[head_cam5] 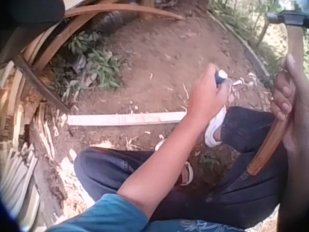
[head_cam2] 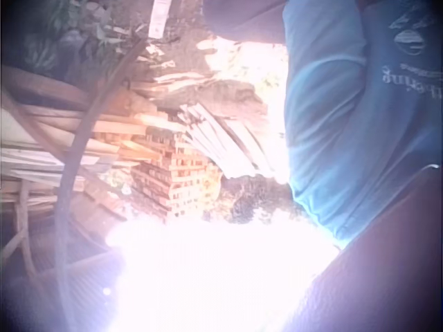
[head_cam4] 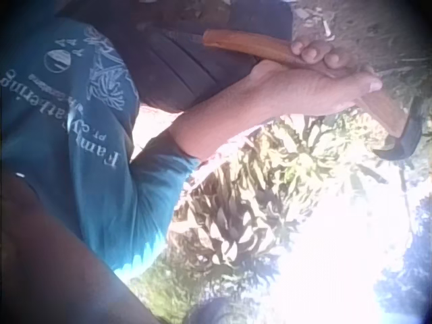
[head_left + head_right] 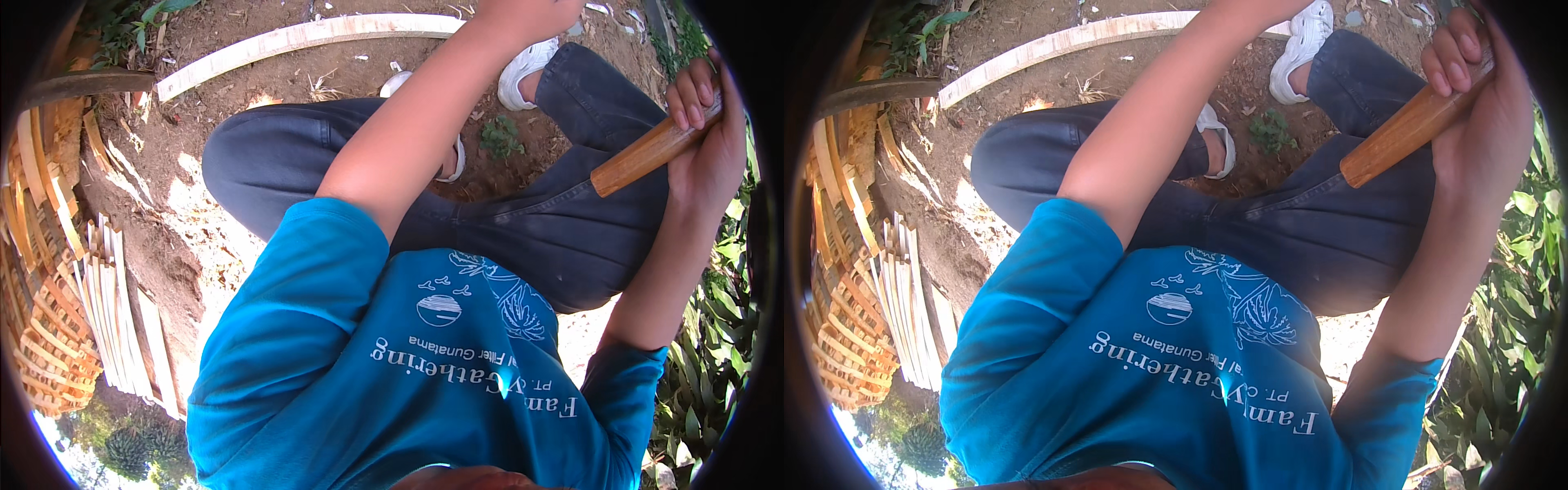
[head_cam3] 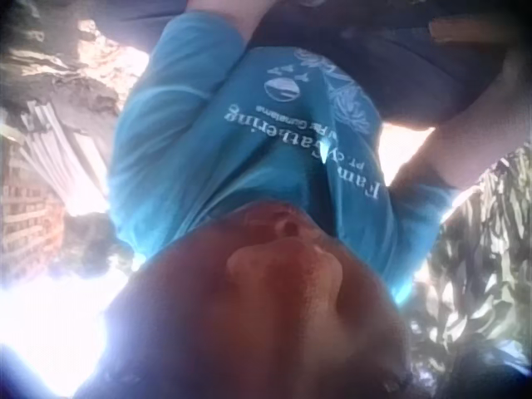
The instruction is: The person hammers nails into a curved piece of wood while sitting on the ground.
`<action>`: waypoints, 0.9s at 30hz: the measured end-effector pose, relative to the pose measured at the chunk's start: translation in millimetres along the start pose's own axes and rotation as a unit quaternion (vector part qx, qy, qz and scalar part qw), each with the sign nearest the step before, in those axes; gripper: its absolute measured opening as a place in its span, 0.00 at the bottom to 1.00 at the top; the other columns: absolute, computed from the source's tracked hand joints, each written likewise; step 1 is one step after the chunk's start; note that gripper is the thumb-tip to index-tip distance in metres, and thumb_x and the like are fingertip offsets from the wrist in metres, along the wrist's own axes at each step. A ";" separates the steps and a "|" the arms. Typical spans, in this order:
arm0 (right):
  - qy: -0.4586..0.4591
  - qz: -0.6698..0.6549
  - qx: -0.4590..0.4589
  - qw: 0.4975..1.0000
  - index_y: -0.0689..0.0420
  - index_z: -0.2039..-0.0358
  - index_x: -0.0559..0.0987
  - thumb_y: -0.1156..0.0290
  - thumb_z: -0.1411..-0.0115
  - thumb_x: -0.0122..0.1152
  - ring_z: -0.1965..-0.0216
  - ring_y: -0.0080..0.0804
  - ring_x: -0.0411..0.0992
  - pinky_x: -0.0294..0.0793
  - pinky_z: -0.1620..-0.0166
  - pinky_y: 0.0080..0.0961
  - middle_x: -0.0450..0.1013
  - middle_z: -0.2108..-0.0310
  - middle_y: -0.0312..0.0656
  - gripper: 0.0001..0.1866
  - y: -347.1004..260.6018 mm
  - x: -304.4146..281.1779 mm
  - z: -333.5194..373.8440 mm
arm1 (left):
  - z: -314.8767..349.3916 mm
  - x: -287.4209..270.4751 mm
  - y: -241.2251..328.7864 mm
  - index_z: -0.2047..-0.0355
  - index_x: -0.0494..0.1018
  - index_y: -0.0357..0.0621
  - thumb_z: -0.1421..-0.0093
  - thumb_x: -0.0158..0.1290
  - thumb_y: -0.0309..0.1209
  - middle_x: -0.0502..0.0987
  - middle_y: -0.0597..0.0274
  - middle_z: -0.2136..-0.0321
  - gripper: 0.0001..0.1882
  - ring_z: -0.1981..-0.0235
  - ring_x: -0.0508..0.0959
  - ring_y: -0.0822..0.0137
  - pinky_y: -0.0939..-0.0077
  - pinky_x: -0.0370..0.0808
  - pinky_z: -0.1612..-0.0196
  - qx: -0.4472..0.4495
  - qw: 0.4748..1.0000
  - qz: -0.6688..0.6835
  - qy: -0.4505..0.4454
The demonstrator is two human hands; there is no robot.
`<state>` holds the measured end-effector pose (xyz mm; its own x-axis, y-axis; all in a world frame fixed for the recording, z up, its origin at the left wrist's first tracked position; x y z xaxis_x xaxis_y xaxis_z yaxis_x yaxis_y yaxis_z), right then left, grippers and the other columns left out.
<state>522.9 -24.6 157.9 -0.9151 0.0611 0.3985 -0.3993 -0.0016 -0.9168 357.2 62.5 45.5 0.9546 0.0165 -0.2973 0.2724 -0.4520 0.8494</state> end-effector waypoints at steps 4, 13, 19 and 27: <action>0.014 -0.052 0.037 0.998 0.65 0.52 0.73 0.69 0.23 0.46 0.77 0.16 0.58 0.61 0.75 0.15 0.58 0.75 0.32 0.12 18.7 3.0 7.0 | 5.4 -1.9 -9.3 0.64 0.68 0.37 0.42 0.58 0.29 0.76 0.37 0.70 0.11 0.64 0.77 0.33 0.45 0.72 0.62 -0.014 1.000 -0.017 -0.017; 0.183 0.110 0.115 0.970 0.57 0.60 0.72 0.58 0.29 0.60 0.83 0.18 0.61 0.62 0.79 0.18 0.67 0.77 0.35 0.15 61.2 -15.7 33.2 | 74.7 75.7 -61.1 0.83 0.75 0.46 0.41 0.61 0.45 0.78 0.55 0.83 0.20 0.75 0.80 0.46 0.50 0.77 0.64 0.040 0.994 -0.092 -0.050; 0.233 0.061 0.172 0.955 0.54 0.58 0.71 0.58 0.29 0.59 0.81 0.16 0.61 0.61 0.78 0.18 0.66 0.77 0.32 0.13 94.8 -33.6 51.0 | 95.3 95.8 -86.6 0.76 0.81 0.48 0.44 0.62 0.44 0.82 0.55 0.77 0.14 0.72 0.82 0.49 0.54 0.80 0.62 -0.015 0.975 -0.134 -0.174; 0.262 -0.015 0.255 0.931 0.53 0.58 0.70 0.59 0.28 0.59 0.82 0.14 0.58 0.58 0.79 0.15 0.61 0.78 0.28 0.12 118.7 -25.2 77.1 | 93.2 84.9 -92.4 0.70 0.81 0.47 0.48 0.63 0.39 0.82 0.51 0.72 0.11 0.67 0.82 0.47 0.54 0.80 0.59 0.005 0.968 -0.141 -0.208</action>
<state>494.3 -103.3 41.1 -0.8038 0.5469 0.2339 -0.5208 -0.4571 -0.7210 401.8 22.6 -98.8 0.7116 -0.2191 -0.6676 0.5111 -0.4904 0.7059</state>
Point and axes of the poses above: each hand's wrist, its own z-axis away from the middle knuckle, its own x-axis out of the palm, y = z × x, the point moved 5 cm from there along -z, towards the middle knuckle
